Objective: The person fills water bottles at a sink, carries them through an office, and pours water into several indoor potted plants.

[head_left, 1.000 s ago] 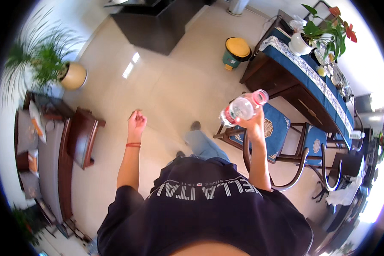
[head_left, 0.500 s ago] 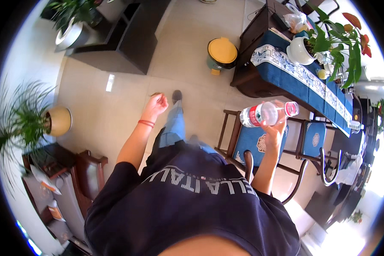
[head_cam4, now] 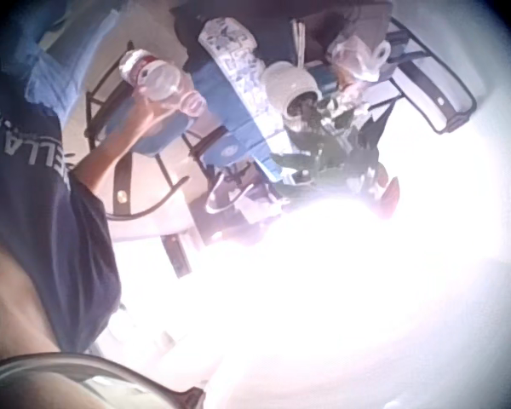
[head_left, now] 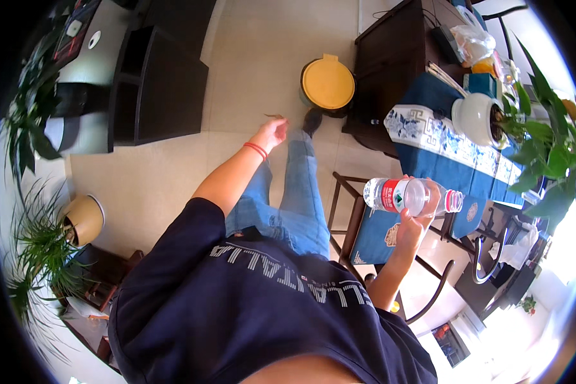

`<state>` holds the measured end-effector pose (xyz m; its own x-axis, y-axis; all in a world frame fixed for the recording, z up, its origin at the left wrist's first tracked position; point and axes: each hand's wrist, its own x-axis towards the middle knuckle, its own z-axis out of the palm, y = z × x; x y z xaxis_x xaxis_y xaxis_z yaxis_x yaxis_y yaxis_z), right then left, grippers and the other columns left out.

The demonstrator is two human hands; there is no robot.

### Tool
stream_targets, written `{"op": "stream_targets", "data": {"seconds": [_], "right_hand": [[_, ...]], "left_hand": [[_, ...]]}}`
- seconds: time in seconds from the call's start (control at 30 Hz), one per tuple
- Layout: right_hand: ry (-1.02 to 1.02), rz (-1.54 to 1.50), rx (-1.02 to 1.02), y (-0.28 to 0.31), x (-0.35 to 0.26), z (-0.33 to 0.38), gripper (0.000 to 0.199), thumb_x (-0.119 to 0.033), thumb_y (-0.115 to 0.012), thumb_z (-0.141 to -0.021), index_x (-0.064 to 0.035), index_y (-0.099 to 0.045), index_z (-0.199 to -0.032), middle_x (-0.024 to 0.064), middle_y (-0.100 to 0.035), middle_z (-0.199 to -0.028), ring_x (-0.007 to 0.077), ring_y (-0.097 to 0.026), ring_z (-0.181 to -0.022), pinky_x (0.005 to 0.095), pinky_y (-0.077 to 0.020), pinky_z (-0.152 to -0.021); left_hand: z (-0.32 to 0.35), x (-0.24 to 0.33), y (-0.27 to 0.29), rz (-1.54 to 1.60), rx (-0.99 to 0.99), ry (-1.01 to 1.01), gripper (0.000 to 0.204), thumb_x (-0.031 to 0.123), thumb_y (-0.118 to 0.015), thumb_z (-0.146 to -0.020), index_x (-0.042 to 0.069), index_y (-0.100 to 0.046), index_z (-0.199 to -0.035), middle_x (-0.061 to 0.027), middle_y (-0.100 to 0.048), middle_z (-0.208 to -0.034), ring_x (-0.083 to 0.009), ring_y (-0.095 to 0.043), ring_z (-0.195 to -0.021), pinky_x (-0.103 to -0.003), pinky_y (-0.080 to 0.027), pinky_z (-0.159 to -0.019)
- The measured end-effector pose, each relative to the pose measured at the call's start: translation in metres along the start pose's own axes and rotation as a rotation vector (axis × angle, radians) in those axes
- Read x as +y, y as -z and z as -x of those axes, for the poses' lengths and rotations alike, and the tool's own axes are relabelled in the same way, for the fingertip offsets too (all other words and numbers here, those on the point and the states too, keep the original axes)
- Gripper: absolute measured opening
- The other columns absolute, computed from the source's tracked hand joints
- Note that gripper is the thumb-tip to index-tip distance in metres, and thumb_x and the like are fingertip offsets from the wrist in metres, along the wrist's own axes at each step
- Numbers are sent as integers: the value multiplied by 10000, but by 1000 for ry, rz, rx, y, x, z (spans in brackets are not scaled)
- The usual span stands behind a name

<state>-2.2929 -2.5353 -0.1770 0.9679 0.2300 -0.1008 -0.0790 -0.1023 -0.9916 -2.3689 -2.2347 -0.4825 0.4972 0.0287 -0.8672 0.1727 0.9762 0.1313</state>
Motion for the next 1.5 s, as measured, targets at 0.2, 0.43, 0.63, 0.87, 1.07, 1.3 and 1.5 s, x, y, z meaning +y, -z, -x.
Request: {"op": "stream_targets", "data": {"seconds": [0.2,0.43,0.63,0.87,1.07,1.3,1.5], "right_hand": [[11,143,-17,-9,32,-74,821,-505,-803,-534,9,-510,-1103,133,-545,-1070,263,-525,-1043,424,-321,-988],[-86,241,-32,-8,50,-104,1012,-579,-796,-507,-36,-334,-1225,129,-514,-1103,302,-532,-1059,461,-395,-972],[-205,208,-84,-9,72,-115,1047,-520,-852,-440,-60,-347,-1233,122,-514,-1118,299,-522,-1066,478,-392,-967],[-196,324,-317,-64,48,-132,900,-439,-853,-495,-13,-436,-1169,142,-526,-1103,246,-537,-1003,382,-448,-856],[-52,156,-609,-151,10,-129,929,-381,-876,-485,-22,-404,-1200,152,-520,-1147,233,-523,-1042,369,-426,-890],[179,-146,-1325,-308,-70,-14,898,-378,-869,-475,-42,-430,-1182,130,-540,-1078,258,-536,-1009,383,-438,-849],[484,-680,-1980,-428,-140,201,990,-569,-797,-503,4,-389,-1200,200,-555,-946,289,-577,-853,379,-471,-747]], "left_hand": [[-76,-7,-18,38,106,53,53,91,-608,-826,63,-586,-788,-45,-616,-721,-150,-585,-628,-275,-489,-565],[-174,-45,-42,104,167,51,74,23,-529,-827,-8,-596,-835,-125,-624,-775,-199,-600,-673,-268,-504,-566],[-284,-50,-68,-904,-130,-616,126,79,-555,-846,32,-578,-960,-112,-624,-890,-221,-604,-812,-315,-519,-702],[-250,-13,18,-860,341,-235,92,147,-606,-768,133,-553,-842,-17,-556,-762,-115,-525,-685,-288,-412,-546],[29,5,135,-423,371,-649,118,49,-596,-807,57,-495,-868,-14,-522,-704,-104,-527,-588,-246,-429,-475],[382,-19,169,-96,682,-1094,136,130,-536,-889,21,-518,-968,-11,-511,-735,-46,-433,-410,-175,-338,-349],[642,-185,226,141,1361,-1581,320,351,-511,-915,42,-550,-988,-1,-511,-756,-6,-313,-404,-179,-241,-360]]}}
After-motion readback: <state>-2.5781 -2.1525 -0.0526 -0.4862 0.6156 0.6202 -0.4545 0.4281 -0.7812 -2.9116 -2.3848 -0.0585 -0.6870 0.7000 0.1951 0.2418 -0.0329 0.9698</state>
